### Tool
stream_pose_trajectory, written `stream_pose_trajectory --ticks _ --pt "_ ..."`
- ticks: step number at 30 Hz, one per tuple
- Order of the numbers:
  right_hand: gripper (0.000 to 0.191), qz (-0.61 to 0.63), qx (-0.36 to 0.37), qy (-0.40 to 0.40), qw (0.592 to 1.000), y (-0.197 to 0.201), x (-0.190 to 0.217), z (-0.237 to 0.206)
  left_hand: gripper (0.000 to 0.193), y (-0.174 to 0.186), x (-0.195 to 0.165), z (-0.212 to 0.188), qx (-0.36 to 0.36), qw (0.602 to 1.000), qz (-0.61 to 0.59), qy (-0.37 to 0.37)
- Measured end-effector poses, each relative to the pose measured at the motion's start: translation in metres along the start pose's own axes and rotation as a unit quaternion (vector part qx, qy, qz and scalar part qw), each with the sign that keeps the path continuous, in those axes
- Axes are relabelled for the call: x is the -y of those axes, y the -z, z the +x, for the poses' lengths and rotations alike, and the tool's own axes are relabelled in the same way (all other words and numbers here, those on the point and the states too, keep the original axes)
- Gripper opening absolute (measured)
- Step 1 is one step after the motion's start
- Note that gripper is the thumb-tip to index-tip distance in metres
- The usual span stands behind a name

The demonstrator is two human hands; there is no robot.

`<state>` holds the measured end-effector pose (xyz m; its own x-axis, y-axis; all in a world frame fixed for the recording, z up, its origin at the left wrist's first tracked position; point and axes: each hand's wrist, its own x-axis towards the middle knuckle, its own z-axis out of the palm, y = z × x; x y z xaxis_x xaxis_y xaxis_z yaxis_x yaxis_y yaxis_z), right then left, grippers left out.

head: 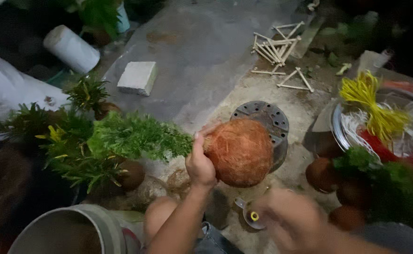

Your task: The person sits at a work area and assembles a topiary: they insert a green artificial plant into a round coir fiber ball, then press and pack the coir around the plant's base with both hands while rotating the ball to shape and secure it. They continue turning and pressing the coir surface to firm up the arrangement.

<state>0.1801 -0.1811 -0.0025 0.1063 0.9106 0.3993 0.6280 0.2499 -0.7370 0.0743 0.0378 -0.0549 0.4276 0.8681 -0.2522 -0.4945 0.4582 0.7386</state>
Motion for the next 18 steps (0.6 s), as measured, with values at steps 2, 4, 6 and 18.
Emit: stream_pose_trajectory --ticks 2,4,6,18 --pt "0.030 -0.097 -0.052 0.055 0.992 0.041 -0.009 0.029 0.050 0.000 0.001 -0.007 0.149 0.969 0.144 -0.133" --pt "0.020 -0.118 -0.067 -0.029 0.990 0.059 -0.032 0.057 0.051 0.001 0.004 -0.012 0.232 0.942 0.186 -0.155" --pt "0.014 0.029 -0.109 -0.233 0.966 0.055 -0.068 0.078 0.049 0.002 0.007 -0.012 0.247 0.957 0.132 -0.069" --pt "0.012 0.045 0.029 -0.184 0.982 -0.088 -0.051 -0.008 0.048 -0.006 -0.010 0.010 0.027 0.973 -0.190 0.131"
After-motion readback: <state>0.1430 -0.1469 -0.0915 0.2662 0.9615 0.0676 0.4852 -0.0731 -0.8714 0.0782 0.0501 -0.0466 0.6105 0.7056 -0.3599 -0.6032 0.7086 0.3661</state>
